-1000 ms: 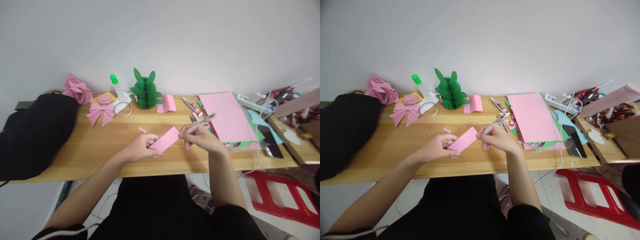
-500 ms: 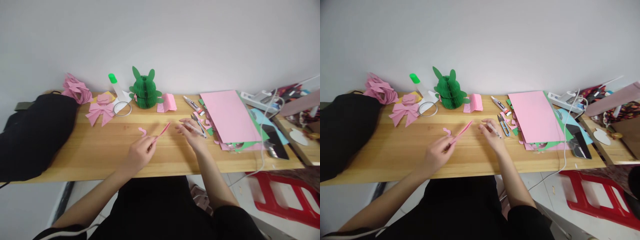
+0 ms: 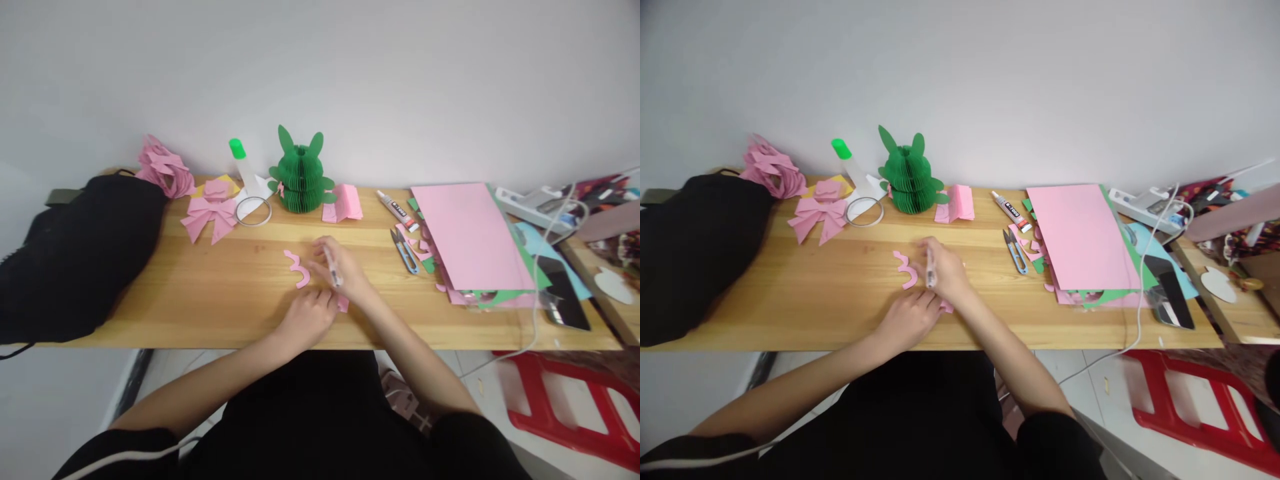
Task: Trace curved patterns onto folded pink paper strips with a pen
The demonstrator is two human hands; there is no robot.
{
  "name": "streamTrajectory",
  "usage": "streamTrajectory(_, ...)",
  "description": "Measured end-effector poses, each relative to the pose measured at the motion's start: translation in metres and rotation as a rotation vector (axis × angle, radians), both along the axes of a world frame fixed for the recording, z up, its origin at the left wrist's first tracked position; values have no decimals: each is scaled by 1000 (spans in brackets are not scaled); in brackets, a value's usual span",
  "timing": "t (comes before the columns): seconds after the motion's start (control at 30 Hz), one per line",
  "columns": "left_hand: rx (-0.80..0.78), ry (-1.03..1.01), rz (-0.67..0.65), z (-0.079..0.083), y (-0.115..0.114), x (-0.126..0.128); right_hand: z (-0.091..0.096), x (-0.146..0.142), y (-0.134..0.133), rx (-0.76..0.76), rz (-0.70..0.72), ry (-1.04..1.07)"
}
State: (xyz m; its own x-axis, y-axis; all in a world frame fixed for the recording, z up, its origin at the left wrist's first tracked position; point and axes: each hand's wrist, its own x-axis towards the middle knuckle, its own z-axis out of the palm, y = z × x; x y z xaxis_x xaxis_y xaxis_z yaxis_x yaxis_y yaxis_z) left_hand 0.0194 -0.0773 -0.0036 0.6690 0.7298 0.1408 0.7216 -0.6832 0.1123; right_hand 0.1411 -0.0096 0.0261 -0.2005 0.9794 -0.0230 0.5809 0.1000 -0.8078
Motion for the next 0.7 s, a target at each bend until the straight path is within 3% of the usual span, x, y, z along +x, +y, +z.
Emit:
streamTrajectory(0.17, 59, 2, 1, -5, -1, -2, 6, -46, 25, -79, 72, -188)
streamTrajectory(0.33, 120, -44, 0, -7, -1, -6, 2, -58, 29, -135, 74, -166)
streamTrajectory(0.53, 197, -91, 47, -6, -1, -4, 4, -39, 24, -132, 121, 62)
streamTrajectory(0.7, 235, -77, 149, -6, -6, 2, 34, 9, 15, -50, -99, 594)
